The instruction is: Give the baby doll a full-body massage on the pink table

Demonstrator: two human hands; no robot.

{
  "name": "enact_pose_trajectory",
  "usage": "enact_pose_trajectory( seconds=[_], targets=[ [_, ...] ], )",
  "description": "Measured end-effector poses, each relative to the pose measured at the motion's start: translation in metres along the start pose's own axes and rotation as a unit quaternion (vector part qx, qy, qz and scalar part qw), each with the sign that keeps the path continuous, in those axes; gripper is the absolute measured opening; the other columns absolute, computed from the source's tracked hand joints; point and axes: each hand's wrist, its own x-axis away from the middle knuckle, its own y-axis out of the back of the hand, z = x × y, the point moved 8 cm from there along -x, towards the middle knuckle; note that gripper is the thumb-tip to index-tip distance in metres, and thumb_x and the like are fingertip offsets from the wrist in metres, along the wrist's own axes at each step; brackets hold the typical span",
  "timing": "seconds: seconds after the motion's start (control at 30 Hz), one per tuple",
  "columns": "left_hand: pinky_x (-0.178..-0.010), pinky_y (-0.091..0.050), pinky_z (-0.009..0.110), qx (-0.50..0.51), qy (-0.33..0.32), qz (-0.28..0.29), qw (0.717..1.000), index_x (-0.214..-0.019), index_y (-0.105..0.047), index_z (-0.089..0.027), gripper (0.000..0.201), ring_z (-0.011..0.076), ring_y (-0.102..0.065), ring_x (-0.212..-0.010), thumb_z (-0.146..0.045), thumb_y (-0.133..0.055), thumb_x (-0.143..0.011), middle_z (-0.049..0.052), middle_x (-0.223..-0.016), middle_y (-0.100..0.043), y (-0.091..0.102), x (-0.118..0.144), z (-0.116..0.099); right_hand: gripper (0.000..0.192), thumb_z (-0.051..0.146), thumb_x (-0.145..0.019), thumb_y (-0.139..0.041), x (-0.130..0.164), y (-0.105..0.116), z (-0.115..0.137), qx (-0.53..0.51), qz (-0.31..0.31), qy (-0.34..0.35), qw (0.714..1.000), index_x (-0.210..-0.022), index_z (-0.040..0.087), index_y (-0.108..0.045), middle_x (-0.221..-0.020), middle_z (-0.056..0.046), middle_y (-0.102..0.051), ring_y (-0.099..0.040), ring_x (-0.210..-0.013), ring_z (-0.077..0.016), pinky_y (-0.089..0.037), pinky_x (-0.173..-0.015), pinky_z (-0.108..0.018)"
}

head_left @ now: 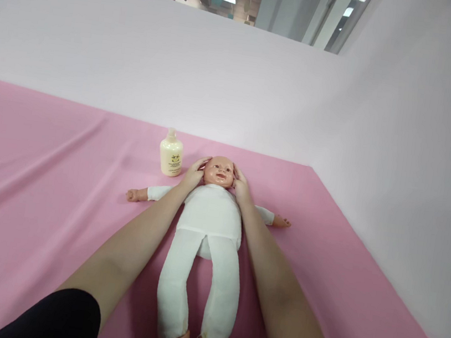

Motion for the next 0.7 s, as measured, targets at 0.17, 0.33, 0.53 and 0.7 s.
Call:
enact_pose_trajectory(
  seconds=[0.17, 0.33, 0.53, 0.7],
  targets=[
    [-0.107, -0.037, 0.046, 0.037, 0.003, 0.063, 0.997, -0.129, -0.051, -0.017, 0.086, 0.0337, -0.041, -0.131, -0.008, -0.046, -0.043, 0.010, -0.140, -0.048, -0.005, 0.002, 0.002, 0.079, 0.006, -0.051, -0.048, 0.004, 0.000, -0.002, 0.008, 0.057, -0.001, 0.998, -0.129, 0.020, -0.051, -0.128, -0.003, -0.061, -0.059, -0.115, -0.0231, -0.055, -0.089, -0.032],
    [-0.105, -0.039, 0.046, 0.045, 0.022, 0.061, 0.997, -0.132, -0.047, -0.013, 0.089, 0.0342, -0.043, -0.129, -0.007, -0.046, -0.043, 0.013, -0.137, -0.050, -0.006, 0.002, 0.005, 0.080, 0.008, -0.055, -0.049, -0.003, 0.002, -0.007, 0.029, 0.058, 0.013, 0.998, -0.133, 0.021, -0.047, -0.133, -0.003, -0.057, -0.057, -0.119, -0.0244, -0.053, -0.092, -0.035],
    [-0.110, -0.034, 0.044, -0.012, -0.011, 0.036, 0.999, -0.126, -0.054, -0.014, 0.072, 0.0299, -0.041, -0.132, -0.013, -0.047, -0.055, 0.010, -0.139, -0.050, -0.005, 0.001, -0.004, 0.058, 0.032, -0.078, -0.053, -0.006, 0.005, -0.003, 0.110, 0.042, 0.045, 0.992, -0.134, 0.020, -0.046, -0.139, -0.005, -0.051, -0.052, -0.124, -0.0217, -0.043, -0.105, -0.042],
    [-0.115, -0.025, 0.043, -0.152, -0.094, 0.035, 0.983, -0.133, -0.048, -0.013, 0.058, 0.0265, -0.036, -0.136, -0.040, -0.046, -0.081, 0.012, -0.144, -0.044, -0.006, 0.005, -0.012, 0.063, 0.059, -0.087, -0.040, 0.003, 0.002, 0.008, 0.220, 0.043, 0.094, 0.970, -0.140, 0.025, -0.039, -0.147, -0.002, -0.041, -0.035, -0.138, -0.0175, -0.024, -0.117, -0.041]
  ],
)
